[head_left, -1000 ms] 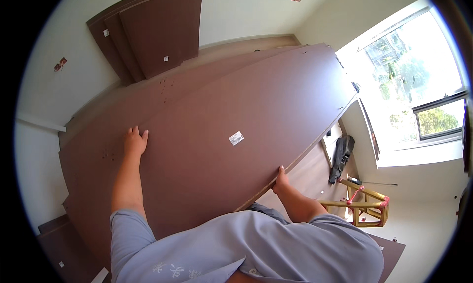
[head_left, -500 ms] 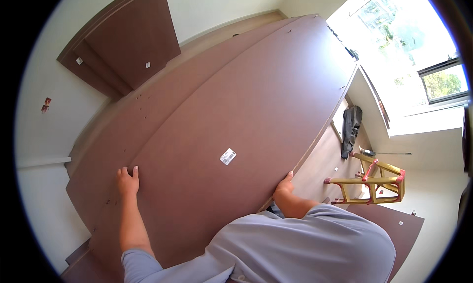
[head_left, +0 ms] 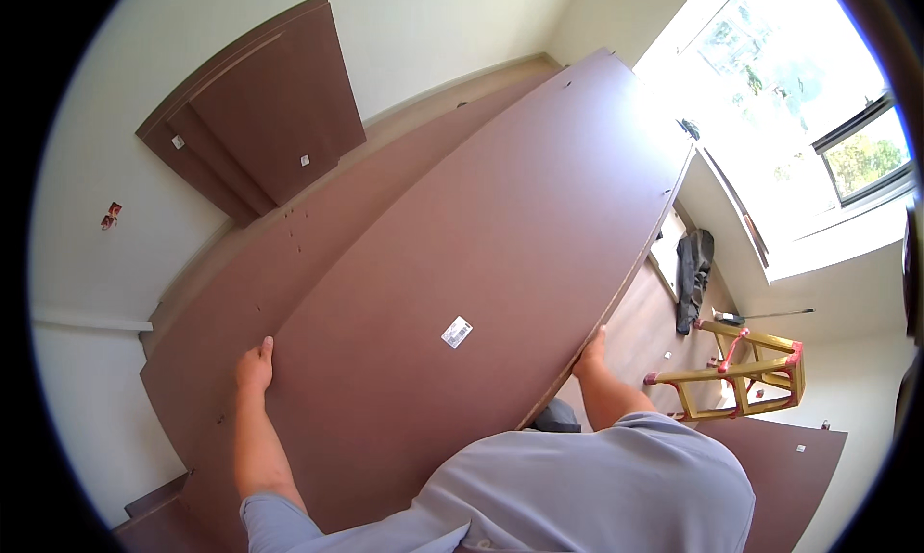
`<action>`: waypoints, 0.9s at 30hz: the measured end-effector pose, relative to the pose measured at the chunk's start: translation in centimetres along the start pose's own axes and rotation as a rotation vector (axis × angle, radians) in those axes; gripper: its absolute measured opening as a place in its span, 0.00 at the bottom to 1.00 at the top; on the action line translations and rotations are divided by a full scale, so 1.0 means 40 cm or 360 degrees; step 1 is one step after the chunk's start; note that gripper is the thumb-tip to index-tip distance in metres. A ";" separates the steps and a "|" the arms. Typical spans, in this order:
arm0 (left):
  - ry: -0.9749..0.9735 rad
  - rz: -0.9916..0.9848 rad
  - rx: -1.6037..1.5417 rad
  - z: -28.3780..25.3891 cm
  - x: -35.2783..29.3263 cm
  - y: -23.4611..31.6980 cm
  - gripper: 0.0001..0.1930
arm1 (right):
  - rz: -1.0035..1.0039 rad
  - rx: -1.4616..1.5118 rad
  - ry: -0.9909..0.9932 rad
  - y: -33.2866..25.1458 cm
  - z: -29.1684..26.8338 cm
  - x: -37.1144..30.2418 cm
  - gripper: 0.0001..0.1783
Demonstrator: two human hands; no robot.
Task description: The person moves a large wooden panel into position, picks up a power drill to insert a screw, and handles fasteners and a screwdriver while working on the board.
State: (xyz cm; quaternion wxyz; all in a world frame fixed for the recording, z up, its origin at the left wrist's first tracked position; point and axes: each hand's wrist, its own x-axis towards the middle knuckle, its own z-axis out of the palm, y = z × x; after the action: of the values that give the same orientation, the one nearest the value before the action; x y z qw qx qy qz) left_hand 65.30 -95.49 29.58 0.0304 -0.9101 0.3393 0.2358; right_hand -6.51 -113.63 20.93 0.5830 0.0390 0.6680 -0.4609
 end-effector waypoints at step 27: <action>0.1176 0.0392 0.0395 -0.524 -1.358 0.281 0.38 | -0.0125 -0.1055 -0.1151 -0.189 0.188 -0.181 0.27</action>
State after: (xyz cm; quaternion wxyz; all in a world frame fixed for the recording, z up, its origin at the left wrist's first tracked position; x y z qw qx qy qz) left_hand 31.00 -75.85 73.76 -0.0125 -0.8755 0.4598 -0.1480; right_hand -3.07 -119.42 31.95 0.7408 -0.3363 0.5345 -0.2291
